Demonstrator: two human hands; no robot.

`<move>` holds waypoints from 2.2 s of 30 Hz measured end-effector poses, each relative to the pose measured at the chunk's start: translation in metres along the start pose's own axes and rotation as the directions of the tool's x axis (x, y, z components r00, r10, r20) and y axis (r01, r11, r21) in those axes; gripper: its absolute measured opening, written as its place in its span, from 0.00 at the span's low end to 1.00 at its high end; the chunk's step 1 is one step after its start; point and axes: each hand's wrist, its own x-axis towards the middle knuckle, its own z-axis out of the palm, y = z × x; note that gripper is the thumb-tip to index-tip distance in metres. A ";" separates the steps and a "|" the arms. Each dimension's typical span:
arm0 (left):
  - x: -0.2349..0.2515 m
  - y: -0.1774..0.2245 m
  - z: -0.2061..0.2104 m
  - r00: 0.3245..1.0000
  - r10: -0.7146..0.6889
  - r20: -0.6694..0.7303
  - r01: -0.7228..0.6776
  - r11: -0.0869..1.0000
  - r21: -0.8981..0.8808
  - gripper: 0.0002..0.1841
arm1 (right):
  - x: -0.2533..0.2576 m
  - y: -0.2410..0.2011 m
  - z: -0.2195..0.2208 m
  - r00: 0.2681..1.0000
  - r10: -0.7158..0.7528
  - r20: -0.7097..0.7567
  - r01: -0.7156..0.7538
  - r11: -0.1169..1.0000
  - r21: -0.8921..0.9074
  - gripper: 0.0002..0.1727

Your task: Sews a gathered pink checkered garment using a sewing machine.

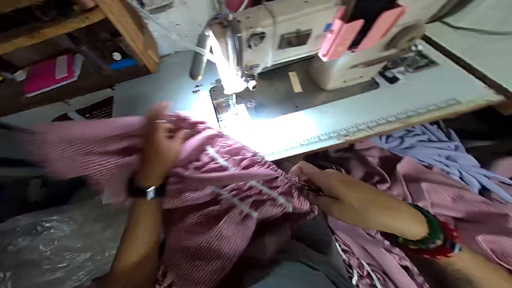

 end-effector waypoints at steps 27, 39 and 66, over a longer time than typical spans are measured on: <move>0.081 -0.033 0.100 0.915 0.241 0.323 -0.135 0.939 -0.317 0.11 | 0.140 0.028 -0.003 0.873 -0.152 -0.464 0.048 0.973 -0.228 0.18; 0.087 -0.029 0.108 0.922 0.132 0.364 -0.014 0.952 -0.307 0.16 | 0.178 0.057 -0.008 0.957 0.104 -0.271 -0.043 0.974 0.221 0.08; 0.089 -0.013 0.119 0.971 -0.005 0.238 -0.018 0.995 0.094 0.11 | 0.211 0.069 -0.001 0.928 -0.299 -0.224 0.194 0.898 -0.396 0.19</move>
